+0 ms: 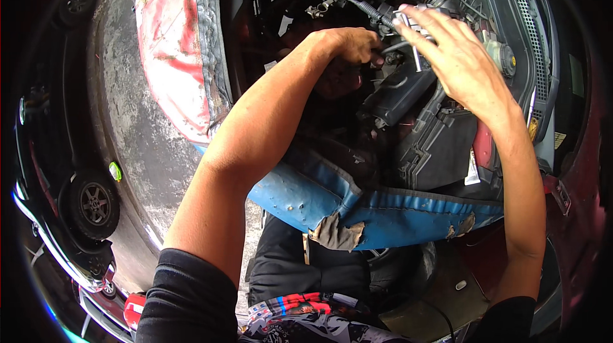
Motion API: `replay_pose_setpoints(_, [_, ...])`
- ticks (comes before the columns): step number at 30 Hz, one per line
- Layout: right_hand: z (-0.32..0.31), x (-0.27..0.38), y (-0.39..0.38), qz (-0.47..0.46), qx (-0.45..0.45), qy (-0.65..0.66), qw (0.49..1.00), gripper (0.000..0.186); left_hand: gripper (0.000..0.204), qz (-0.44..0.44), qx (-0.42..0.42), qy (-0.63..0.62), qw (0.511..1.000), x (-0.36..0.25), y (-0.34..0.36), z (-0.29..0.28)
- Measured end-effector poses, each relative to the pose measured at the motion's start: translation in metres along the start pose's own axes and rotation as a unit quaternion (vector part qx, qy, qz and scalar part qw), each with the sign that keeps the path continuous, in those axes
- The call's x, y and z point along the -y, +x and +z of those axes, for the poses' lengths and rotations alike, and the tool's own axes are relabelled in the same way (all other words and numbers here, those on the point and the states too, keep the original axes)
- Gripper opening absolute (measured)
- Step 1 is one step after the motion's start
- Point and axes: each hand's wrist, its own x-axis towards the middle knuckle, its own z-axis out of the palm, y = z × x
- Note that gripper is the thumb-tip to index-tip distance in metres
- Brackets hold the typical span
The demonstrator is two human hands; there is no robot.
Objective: The recorder is performing maintenance or repair on a car engine, using a socket wrench to work on components deep in the engine bay.
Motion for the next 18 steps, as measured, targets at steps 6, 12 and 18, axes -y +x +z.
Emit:
replay_pose_setpoints(6, [0.018, 0.015, 0.006, 0.215, 0.116, 0.078, 0.966, 0.039, 0.042, 0.044, -0.006, -0.049, 0.998, -0.009, 0.004, 0.005])
replay_pose_setpoints(12, [0.014, 0.009, 0.002, 0.188, -0.007, 0.109, 0.976, 0.032, 0.041, 0.043, 0.003, -0.007, 0.999, 0.008, 0.002, 0.005])
replay_pose_setpoints(18, [0.011, 0.002, -0.002, 0.010, 0.010, -0.010, 1.000, 0.024, 0.036, 0.021, -0.001, -0.024, 0.999, -0.002, 0.008, 0.005])
